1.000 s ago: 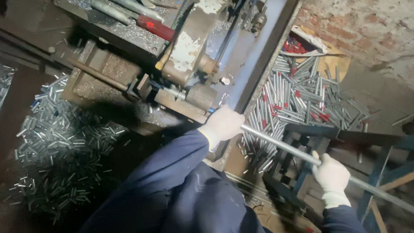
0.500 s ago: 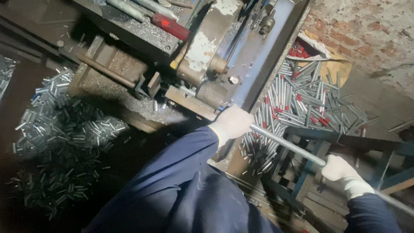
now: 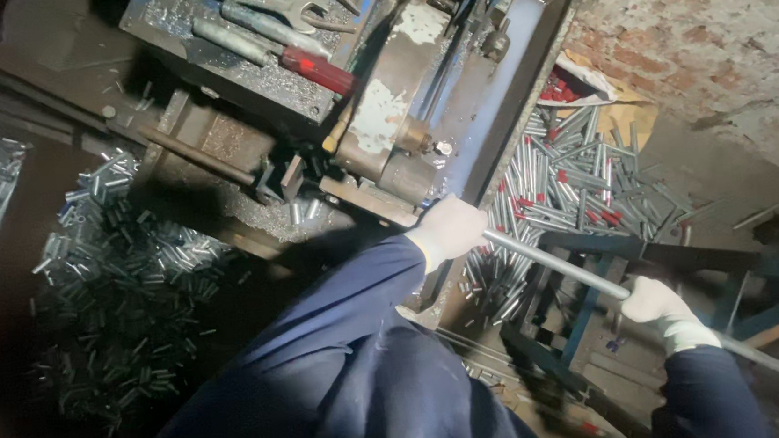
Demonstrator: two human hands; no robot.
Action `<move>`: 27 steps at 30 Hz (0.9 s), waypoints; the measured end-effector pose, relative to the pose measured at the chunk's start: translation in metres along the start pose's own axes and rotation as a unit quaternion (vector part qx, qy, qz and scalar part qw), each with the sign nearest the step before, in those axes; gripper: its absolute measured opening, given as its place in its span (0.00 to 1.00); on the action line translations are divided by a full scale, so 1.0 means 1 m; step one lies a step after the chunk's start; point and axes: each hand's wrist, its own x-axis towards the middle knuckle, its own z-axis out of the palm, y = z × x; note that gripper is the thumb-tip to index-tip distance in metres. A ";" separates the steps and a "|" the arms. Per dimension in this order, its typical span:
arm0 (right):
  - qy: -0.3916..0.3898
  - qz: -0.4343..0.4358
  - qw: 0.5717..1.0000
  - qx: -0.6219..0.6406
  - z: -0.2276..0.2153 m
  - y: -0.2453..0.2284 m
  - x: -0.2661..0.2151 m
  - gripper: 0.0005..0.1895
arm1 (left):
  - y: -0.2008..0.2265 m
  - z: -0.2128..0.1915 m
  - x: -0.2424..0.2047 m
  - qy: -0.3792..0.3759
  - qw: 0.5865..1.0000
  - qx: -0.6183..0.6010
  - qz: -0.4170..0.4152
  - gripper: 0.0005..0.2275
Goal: The person operates a manual metal cutting machine, inserting metal rods and pulling a lever to cut them into smaller pieces. The cut pieces fall into a pile below the machine.
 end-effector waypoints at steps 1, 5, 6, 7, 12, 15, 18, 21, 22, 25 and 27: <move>-0.001 0.000 1.000 0.003 -0.002 -0.010 -0.013 0.26 | -0.001 0.002 -0.003 -0.002 1.000 0.002 0.002 0.12; 0.075 -0.014 0.997 0.027 -0.009 -0.016 -0.063 0.28 | 0.000 -0.002 -0.005 0.011 1.000 0.010 0.007 0.13; 0.128 -0.025 0.990 0.046 -0.006 -0.014 -0.074 0.31 | -0.001 -0.005 -0.007 0.015 1.000 0.006 0.010 0.13; 0.127 -0.029 0.990 0.045 0.004 -0.006 -0.075 0.31 | -0.002 -0.008 -0.006 0.014 1.000 0.007 0.006 0.13; 0.153 0.083 0.981 0.089 0.045 0.069 -0.080 0.31 | 0.012 -0.022 -0.014 -0.095 0.994 0.060 -0.014 0.14; 0.147 0.119 0.981 0.049 0.057 0.075 -0.073 0.23 | 0.007 -0.006 -0.016 -0.068 0.995 0.069 -0.005 0.14; 0.074 0.145 0.987 0.013 0.043 0.070 -0.064 0.31 | 0.011 -0.020 -0.022 -0.076 0.996 0.045 -0.015 0.16; 0.023 0.109 0.993 -0.032 0.049 0.091 -0.039 0.32 | 0.021 -0.038 -0.025 -0.094 0.994 0.044 -0.018 0.13; 0.026 0.107 0.993 -0.032 0.052 0.095 -0.028 0.32 | 0.019 -0.036 -0.026 -0.092 0.994 0.046 -0.019 0.13; -0.030 0.085 0.994 -0.064 0.062 0.108 -0.029 0.32 | 0.025 -0.018 -0.030 -0.066 0.997 0.039 -0.010 0.15; -0.004 0.124 0.992 -0.016 0.056 0.089 -0.042 0.30 | 0.018 -0.005 -0.027 -0.021 0.997 0.068 0.006 0.15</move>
